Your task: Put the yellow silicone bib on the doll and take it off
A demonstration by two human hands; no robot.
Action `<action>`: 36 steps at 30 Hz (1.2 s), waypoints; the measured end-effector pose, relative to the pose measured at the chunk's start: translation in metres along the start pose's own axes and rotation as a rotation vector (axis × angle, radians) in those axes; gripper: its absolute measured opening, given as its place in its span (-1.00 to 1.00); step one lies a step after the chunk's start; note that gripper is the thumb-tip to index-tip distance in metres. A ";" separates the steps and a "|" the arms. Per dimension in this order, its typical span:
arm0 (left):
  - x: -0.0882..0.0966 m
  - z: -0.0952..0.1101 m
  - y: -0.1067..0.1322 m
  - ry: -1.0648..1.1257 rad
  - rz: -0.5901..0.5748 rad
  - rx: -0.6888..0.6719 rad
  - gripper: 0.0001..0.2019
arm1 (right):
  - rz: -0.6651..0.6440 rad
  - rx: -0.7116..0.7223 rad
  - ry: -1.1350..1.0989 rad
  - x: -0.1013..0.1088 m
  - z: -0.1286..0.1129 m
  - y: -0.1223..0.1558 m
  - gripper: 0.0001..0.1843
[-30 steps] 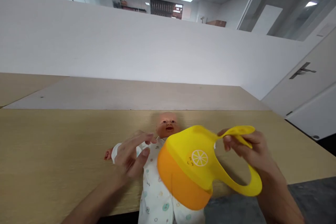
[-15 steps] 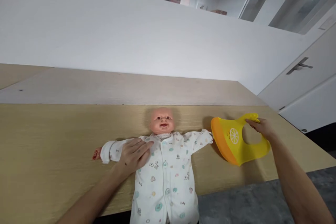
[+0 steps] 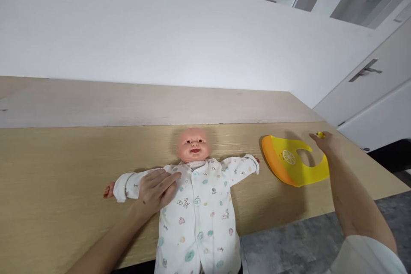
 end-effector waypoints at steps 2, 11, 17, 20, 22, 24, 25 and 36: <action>0.000 0.000 0.000 0.016 -0.003 0.007 -0.76 | 0.068 -0.051 -0.005 0.004 0.003 -0.001 -0.56; -0.002 -0.001 0.004 0.019 -0.005 -0.007 -0.73 | 0.101 -0.069 -0.079 0.033 0.000 -0.002 -0.64; -0.002 0.001 0.002 -0.030 -0.024 -0.015 -0.76 | 0.158 0.058 -0.135 0.053 -0.024 0.004 -0.60; 0.000 0.002 0.000 -0.041 -0.034 -0.020 -0.77 | 0.127 0.035 -0.104 0.057 -0.032 0.009 -0.61; 0.000 0.002 -0.001 -0.053 -0.029 -0.028 -0.78 | 0.116 0.059 -0.098 0.055 -0.034 0.013 -0.60; 0.000 0.002 0.000 -0.057 -0.017 -0.035 -0.78 | 0.109 0.119 -0.119 0.049 -0.036 0.017 -0.61; -0.001 0.002 0.001 -0.056 -0.013 -0.032 -0.78 | 0.106 0.147 -0.134 0.045 -0.038 0.019 -0.62; 0.002 0.017 0.007 0.054 -0.016 0.294 -0.80 | -0.167 0.823 -0.544 0.007 -0.125 0.157 -0.72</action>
Point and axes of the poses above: each hand's wrist, its own y-axis away from the middle knuckle, its own x-axis out of the back of the hand, z = x × y, the point moved 1 cm from there along -y, towards the middle knuckle, and after that the axes turned 15 degrees about y, right-handed, at the moved point
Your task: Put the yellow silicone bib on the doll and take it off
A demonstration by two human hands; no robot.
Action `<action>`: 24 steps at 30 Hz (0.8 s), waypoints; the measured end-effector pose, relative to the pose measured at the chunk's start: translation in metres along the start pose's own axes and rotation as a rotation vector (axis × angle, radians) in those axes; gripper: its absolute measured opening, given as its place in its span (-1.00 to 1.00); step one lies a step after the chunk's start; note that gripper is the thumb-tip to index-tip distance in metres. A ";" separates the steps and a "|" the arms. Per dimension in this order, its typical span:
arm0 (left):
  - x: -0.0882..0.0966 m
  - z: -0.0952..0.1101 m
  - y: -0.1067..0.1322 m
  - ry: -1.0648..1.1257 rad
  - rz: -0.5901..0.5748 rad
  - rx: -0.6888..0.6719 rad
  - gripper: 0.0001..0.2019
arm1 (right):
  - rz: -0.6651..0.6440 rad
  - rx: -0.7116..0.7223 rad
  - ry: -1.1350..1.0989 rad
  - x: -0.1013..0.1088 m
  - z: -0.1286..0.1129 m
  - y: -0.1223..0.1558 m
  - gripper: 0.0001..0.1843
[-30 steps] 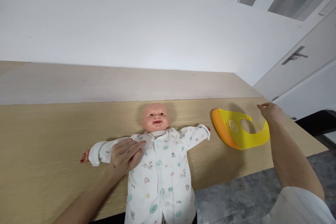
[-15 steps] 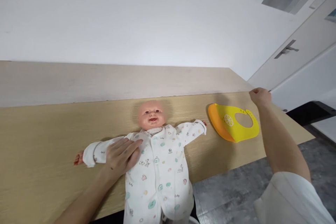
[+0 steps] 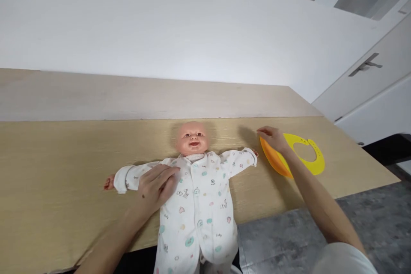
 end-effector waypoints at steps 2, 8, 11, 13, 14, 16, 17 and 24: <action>0.006 0.012 0.012 -0.005 0.107 0.107 -0.82 | -0.156 0.109 -0.132 -0.024 -0.043 0.009 -0.64; 0.015 0.034 0.078 0.324 0.311 0.651 -0.82 | -0.745 0.386 -0.385 -0.066 -0.130 0.023 -0.39; 0.014 0.041 0.097 0.711 0.383 0.993 -0.79 | -0.802 0.444 -0.421 -0.068 -0.138 0.026 -0.38; 0.011 0.048 0.094 0.961 0.458 1.196 -0.60 | -0.789 0.429 -0.418 -0.069 -0.136 0.026 -0.38; 0.009 0.052 0.088 1.057 0.493 1.280 -0.52 | -0.784 0.420 -0.410 -0.069 -0.135 0.026 -0.38; 0.004 0.058 0.072 1.209 0.510 1.400 -0.44 | -0.780 0.418 -0.401 -0.073 -0.133 0.026 -0.41; 0.001 0.060 0.064 1.265 0.486 1.445 -0.44 | -0.784 0.418 -0.409 -0.075 -0.134 0.026 -0.43; -0.013 0.054 0.039 1.362 0.448 1.553 -0.55 | -0.822 0.230 -0.571 -0.088 -0.149 0.030 -0.66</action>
Point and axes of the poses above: each hand's wrist, its own y-axis away from the middle knuckle, its own x-axis out of the back of the hand, z = x × y, the point moved 1 cm from there along -y, towards the middle knuckle, and after that the axes turned 15 degrees about y, right-handed, at the moved point
